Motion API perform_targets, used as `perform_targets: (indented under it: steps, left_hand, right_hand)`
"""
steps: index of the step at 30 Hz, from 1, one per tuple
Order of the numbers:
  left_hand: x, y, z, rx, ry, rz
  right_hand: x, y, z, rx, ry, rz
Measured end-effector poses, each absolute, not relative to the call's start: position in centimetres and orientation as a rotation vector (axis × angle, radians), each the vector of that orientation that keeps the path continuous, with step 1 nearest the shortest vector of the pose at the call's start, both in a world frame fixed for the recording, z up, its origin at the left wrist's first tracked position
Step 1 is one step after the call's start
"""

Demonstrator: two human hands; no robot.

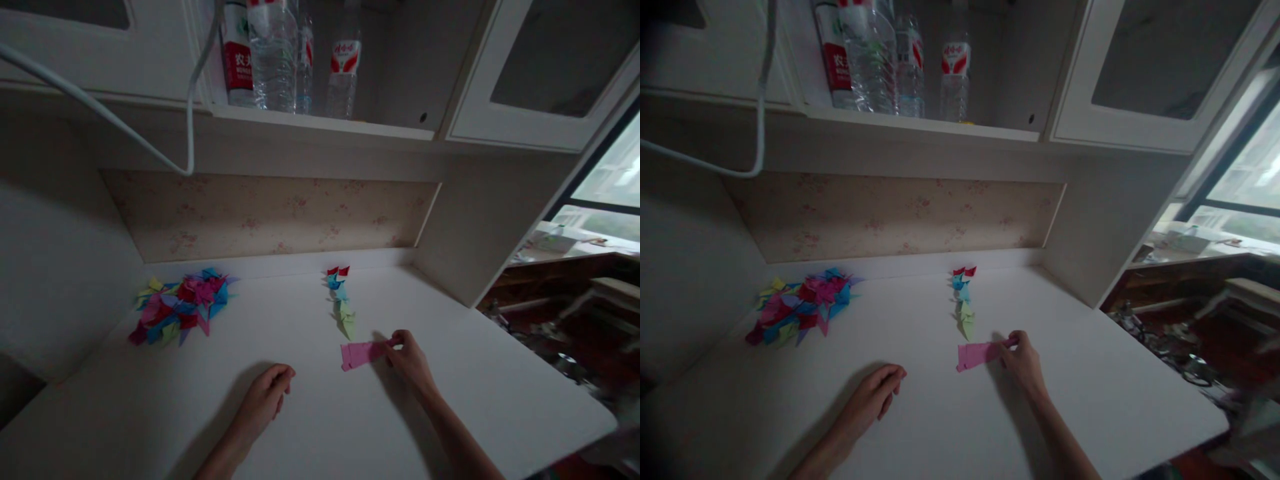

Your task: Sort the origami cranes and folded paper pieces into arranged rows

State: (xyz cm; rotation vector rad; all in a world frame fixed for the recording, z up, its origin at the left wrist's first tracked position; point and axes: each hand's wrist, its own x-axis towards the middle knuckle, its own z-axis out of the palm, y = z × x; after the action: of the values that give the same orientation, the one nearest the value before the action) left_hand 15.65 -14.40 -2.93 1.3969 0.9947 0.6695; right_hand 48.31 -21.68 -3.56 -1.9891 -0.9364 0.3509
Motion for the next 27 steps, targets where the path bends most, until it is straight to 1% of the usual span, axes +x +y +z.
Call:
perform_targets:
  steps: [6, 15, 27]
  left_hand:
    - [15.6, -14.6, -2.6, 1.411, 0.987, 0.673]
    - [15.7, -14.6, -2.4, 1.407, 1.029, 0.656]
    - [15.5, -14.6, -2.9, 1.455, 1.005, 0.624]
  right_hand:
    - [48.4, -21.6, -2.8, -2.032, -0.997, 0.335]
    - [49.3, -21.6, -4.8, -2.018, -1.015, 0.298]
    - [49.1, -21.8, -4.7, -2.047, -1.038, 0.249]
